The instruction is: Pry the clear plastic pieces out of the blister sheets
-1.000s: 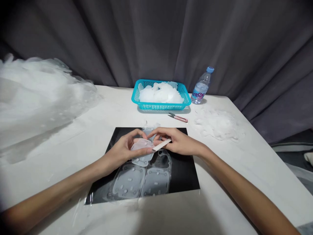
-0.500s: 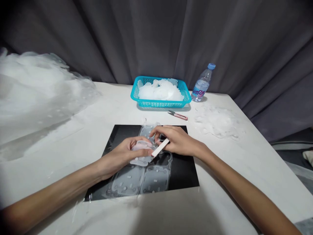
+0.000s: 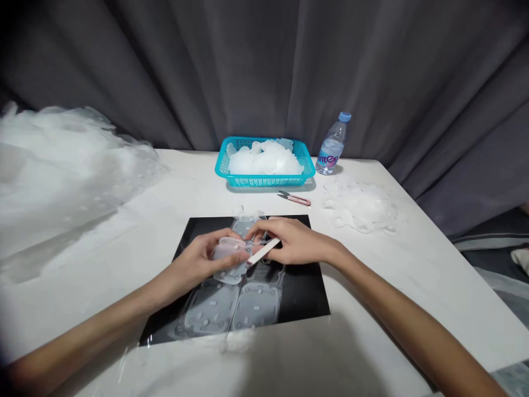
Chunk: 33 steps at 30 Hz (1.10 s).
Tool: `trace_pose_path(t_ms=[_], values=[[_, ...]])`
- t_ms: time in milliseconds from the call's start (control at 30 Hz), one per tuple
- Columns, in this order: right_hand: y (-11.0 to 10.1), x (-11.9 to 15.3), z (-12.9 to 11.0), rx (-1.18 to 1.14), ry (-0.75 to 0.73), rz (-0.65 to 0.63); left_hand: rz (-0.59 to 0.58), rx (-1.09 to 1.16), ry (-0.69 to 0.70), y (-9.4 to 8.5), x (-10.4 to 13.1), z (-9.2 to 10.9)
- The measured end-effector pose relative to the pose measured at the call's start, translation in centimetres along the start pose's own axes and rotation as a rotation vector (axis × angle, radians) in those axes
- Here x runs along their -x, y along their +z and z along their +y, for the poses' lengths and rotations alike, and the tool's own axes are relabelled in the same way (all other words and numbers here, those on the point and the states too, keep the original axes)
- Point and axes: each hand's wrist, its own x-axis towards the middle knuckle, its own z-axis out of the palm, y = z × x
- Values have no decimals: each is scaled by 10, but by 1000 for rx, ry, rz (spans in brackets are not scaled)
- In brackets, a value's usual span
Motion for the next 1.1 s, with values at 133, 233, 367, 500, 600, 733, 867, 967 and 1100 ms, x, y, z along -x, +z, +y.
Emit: trace_pose_path(t_ms=[133, 233, 367, 500, 600, 733, 867, 967, 1100], values=[[6, -5, 11, -95, 37, -8, -21, -53, -4, 0, 1, 1], [6, -7, 16, -168, 24, -45, -44, -61, -12, 1, -1, 2], [5, -5, 14, -127, 4, -47, -74, -66, -28, 3, -2, 1], [6, -4, 17, 85, -35, -59, -112, -119, -18, 3, -2, -1], [2, -3, 28, 337, 12, 135, -224, -169, -38, 1, 1, -2], [-9, 2, 36, 475, 45, 201, -215, -231, 52, -2, 6, -1], [-10, 7, 20, 561, 19, 421, -107, -237, 194, -4, 11, 5], [-3, 9, -2, 350, -99, 458, -36, -263, 275, -7, 15, 11], [6, 10, -24, 114, -272, 211, 31, -312, 421, -12, 20, 13]])
